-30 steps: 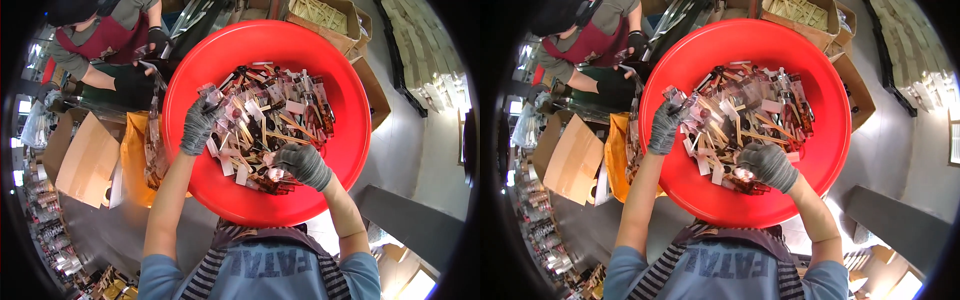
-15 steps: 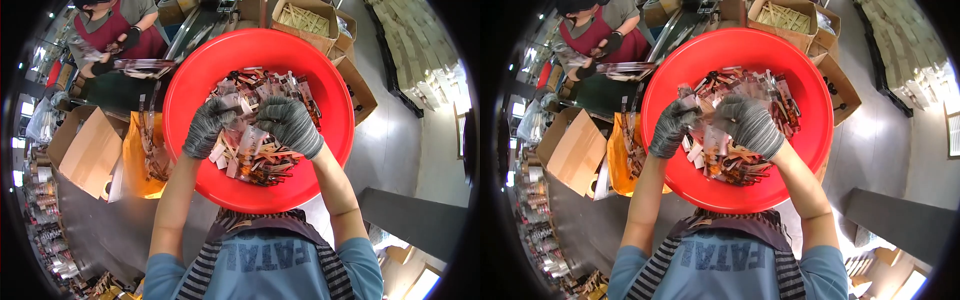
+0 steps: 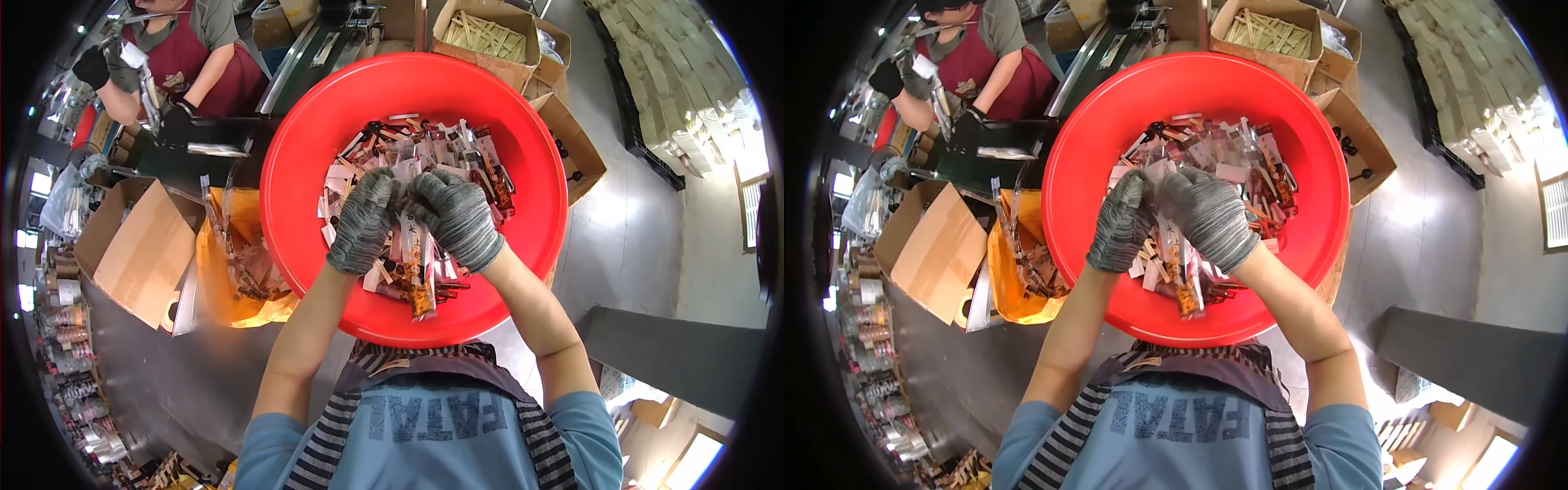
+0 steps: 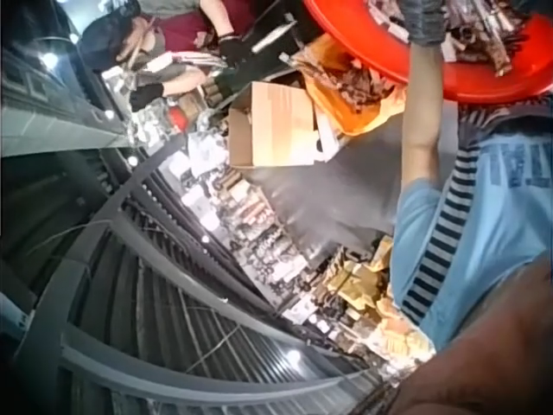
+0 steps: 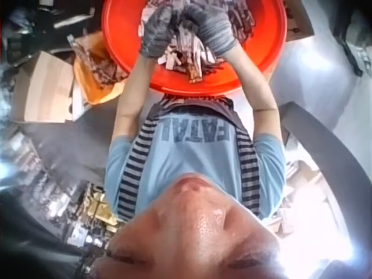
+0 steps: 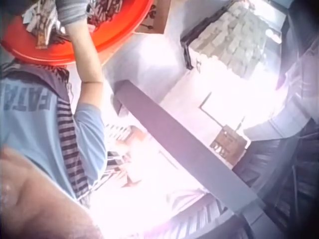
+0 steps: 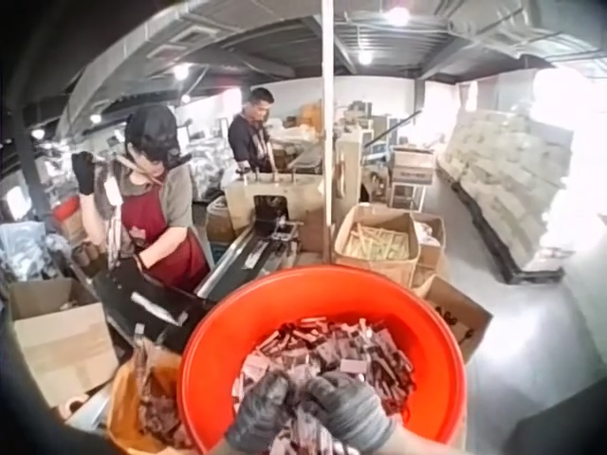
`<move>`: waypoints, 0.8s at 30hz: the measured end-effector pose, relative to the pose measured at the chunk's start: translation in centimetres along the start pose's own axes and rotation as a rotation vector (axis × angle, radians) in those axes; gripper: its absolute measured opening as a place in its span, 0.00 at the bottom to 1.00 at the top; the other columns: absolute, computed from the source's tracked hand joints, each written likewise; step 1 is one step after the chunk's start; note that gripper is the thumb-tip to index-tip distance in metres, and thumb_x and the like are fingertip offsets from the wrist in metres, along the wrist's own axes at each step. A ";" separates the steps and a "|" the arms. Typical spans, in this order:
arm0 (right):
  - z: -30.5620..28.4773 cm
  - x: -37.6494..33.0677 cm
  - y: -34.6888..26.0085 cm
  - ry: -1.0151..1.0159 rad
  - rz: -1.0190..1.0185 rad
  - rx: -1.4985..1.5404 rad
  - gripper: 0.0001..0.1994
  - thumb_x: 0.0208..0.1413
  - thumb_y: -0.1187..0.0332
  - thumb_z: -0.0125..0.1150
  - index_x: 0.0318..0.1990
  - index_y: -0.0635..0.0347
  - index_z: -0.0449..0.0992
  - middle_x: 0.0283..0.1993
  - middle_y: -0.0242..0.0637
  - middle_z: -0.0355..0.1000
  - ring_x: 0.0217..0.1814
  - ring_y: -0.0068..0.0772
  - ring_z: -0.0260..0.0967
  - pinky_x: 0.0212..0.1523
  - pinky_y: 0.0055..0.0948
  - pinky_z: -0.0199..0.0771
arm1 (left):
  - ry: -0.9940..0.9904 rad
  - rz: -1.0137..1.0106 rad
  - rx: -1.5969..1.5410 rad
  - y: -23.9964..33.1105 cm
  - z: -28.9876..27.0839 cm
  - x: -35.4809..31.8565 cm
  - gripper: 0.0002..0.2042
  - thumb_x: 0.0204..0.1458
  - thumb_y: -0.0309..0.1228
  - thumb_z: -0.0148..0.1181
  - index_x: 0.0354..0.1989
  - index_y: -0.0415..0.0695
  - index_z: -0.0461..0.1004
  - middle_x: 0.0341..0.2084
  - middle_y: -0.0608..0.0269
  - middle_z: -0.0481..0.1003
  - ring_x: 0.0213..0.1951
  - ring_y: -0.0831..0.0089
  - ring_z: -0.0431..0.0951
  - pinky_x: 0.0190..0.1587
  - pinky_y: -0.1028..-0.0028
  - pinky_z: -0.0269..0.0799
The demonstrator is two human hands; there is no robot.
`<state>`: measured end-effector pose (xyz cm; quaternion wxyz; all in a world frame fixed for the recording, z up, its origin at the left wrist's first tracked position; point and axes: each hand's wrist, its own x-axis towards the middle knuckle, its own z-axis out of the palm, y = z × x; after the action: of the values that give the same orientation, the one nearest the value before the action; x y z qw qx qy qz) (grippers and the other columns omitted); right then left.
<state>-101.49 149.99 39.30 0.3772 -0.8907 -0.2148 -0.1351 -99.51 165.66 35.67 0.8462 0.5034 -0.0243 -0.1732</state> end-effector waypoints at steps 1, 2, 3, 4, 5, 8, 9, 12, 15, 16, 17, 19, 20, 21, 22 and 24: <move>0.1 -0.2 0.1 0.025 -0.019 -0.009 0.11 0.40 0.73 0.61 0.35 0.60 0.72 0.26 0.41 0.66 0.28 0.42 0.68 0.31 0.32 0.70 | 0.000 0.032 -0.075 -0.1 -0.1 -0.1 0.07 0.54 0.33 0.51 0.35 0.43 0.70 0.29 0.70 0.71 0.30 0.82 0.69 0.35 0.81 0.67; 0.5 -0.5 0.2 0.022 0.024 0.113 0.10 0.37 0.75 0.63 0.31 0.60 0.73 0.28 0.40 0.66 0.30 0.41 0.67 0.32 0.32 0.70 | -0.020 -0.027 -0.176 0.5 0.3 -0.3 0.08 0.53 0.30 0.52 0.39 0.42 0.70 0.32 0.68 0.72 0.34 0.80 0.71 0.37 0.81 0.67; 0.5 -0.7 0.1 0.019 0.027 0.113 0.10 0.37 0.75 0.63 0.31 0.60 0.73 0.28 0.40 0.66 0.30 0.41 0.67 0.32 0.32 0.70 | -0.019 -0.029 -0.178 0.2 0.1 -0.2 0.08 0.53 0.30 0.52 0.39 0.42 0.70 0.32 0.68 0.72 0.34 0.80 0.71 0.37 0.81 0.67; 0.5 -1.0 0.1 -0.017 0.037 0.181 0.11 0.36 0.76 0.63 0.31 0.61 0.73 0.31 0.40 0.66 0.33 0.40 0.67 0.34 0.32 0.70 | -0.004 -0.050 -0.151 -0.2 -0.2 -0.1 0.09 0.52 0.28 0.53 0.40 0.41 0.70 0.33 0.67 0.73 0.35 0.80 0.72 0.38 0.81 0.67; 0.5 -1.1 0.1 -0.055 0.042 0.250 0.11 0.34 0.77 0.64 0.30 0.61 0.73 0.35 0.40 0.66 0.36 0.40 0.68 0.35 0.31 0.70 | 0.012 -0.066 -0.123 -0.4 -0.4 -0.1 0.10 0.51 0.27 0.55 0.41 0.40 0.70 0.34 0.66 0.73 0.36 0.79 0.72 0.39 0.81 0.68; 0.3 -0.7 -0.9 0.100 -0.049 0.226 0.11 0.32 0.79 0.65 0.28 0.62 0.73 0.40 0.41 0.66 0.41 0.40 0.66 0.38 0.34 0.69 | 0.043 0.015 0.194 -0.4 -1.3 -0.3 0.09 0.49 0.25 0.56 0.38 0.38 0.72 0.31 0.66 0.74 0.34 0.80 0.72 0.40 0.80 0.68; 0.3 -0.5 -1.2 0.209 -0.057 0.216 0.11 0.32 0.78 0.66 0.27 0.62 0.72 0.40 0.41 0.66 0.41 0.40 0.66 0.39 0.34 0.69 | -0.002 0.101 0.344 -0.5 -1.6 -0.3 0.09 0.48 0.25 0.56 0.38 0.38 0.72 0.30 0.66 0.75 0.34 0.80 0.72 0.40 0.80 0.68; -0.1 0.4 0.2 0.100 -0.046 0.078 0.09 0.32 0.77 0.65 0.24 0.59 0.71 0.29 0.38 0.69 0.34 0.40 0.67 0.35 0.33 0.68 | -0.020 0.077 0.432 0.7 -1.0 -0.6 0.12 0.50 0.27 0.56 0.43 0.36 0.70 0.31 0.65 0.75 0.36 0.80 0.72 0.42 0.80 0.67; 0.2 1.3 1.1 0.006 -0.037 -0.054 0.08 0.32 0.73 0.64 0.23 0.58 0.71 0.24 0.36 0.68 0.30 0.40 0.65 0.33 0.35 0.68 | -0.079 0.115 0.376 0.6 -1.5 -0.2 0.16 0.50 0.29 0.57 0.46 0.37 0.68 0.36 0.62 0.74 0.41 0.78 0.71 0.44 0.78 0.67; 1.1 1.4 2.3 0.003 -0.138 -0.170 0.09 0.31 0.70 0.65 0.23 0.57 0.71 0.22 0.34 0.68 0.30 0.40 0.64 0.33 0.35 0.67 | -0.096 0.233 0.514 0.5 -1.2 -0.3 0.17 0.47 0.29 0.59 0.46 0.37 0.69 0.37 0.60 0.73 0.41 0.77 0.71 0.45 0.77 0.67; 1.8 1.5 2.0 -0.009 -0.105 -0.089 0.08 0.31 0.72 0.64 0.23 0.57 0.72 0.21 0.34 0.68 0.28 0.37 0.66 0.32 0.33 0.68 | -0.110 0.345 0.653 0.6 -1.4 -0.4 0.18 0.45 0.28 0.61 0.46 0.38 0.69 0.38 0.59 0.72 0.42 0.76 0.71 0.45 0.77 0.67; 2.8 1.5 1.6 -0.095 0.130 0.107 0.08 0.36 0.76 0.64 0.26 0.61 0.71 0.23 0.33 0.70 0.26 0.30 0.68 0.30 0.26 0.69 | -0.169 0.508 0.995 1.5 -1.7 -0.3 0.18 0.41 0.25 0.63 0.43 0.37 0.70 0.35 0.58 0.73 0.38 0.73 0.73 0.43 0.76 0.68; 3.4 1.4 2.1 -0.078 0.189 0.291 0.09 0.39 0.78 0.63 0.29 0.63 0.70 0.25 0.33 0.70 0.26 0.27 0.69 0.30 0.23 0.70 | -0.116 0.455 0.935 1.3 -2.0 -0.6 0.17 0.40 0.25 0.63 0.41 0.37 0.71 0.33 0.57 0.73 0.36 0.72 0.73 0.41 0.75 0.69; 3.9 1.4 2.3 -0.060 0.249 0.474 0.09 0.42 0.79 0.62 0.32 0.64 0.69 0.27 0.32 0.71 0.27 0.23 0.69 0.29 0.20 0.70 | -0.062 0.404 0.877 1.2 -2.2 -0.9 0.15 0.39 0.24 0.63 0.39 0.37 0.72 0.31 0.57 0.73 0.34 0.71 0.74 0.40 0.74 0.69; 4.1 1.2 2.4 -0.113 0.339 0.536 0.09 0.45 0.79 0.61 0.34 0.65 0.67 0.29 0.33 0.71 0.28 0.21 0.69 0.30 0.19 0.71 | 0.010 0.352 0.897 1.4 -2.5 -1.1 0.11 0.38 0.24 0.62 0.34 0.37 0.74 0.28 0.58 0.73 0.31 0.70 0.74 0.36 0.73 0.70; 6.3 0.1 3.0 -0.038 0.455 0.835 0.09 0.46 0.78 0.61 0.34 0.65 0.67 0.29 0.34 0.71 0.28 0.21 0.69 0.29 0.19 0.72 | 0.003 0.337 1.004 1.3 -4.5 -1.4 0.10 0.39 0.24 0.62 0.32 0.38 0.74 0.27 0.59 0.73 0.30 0.70 0.74 0.35 0.74 0.70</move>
<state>-99.43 152.76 33.23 0.7188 -0.6898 -0.0570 0.0652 -99.52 170.41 34.75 0.5172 0.8359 -0.1836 -0.0009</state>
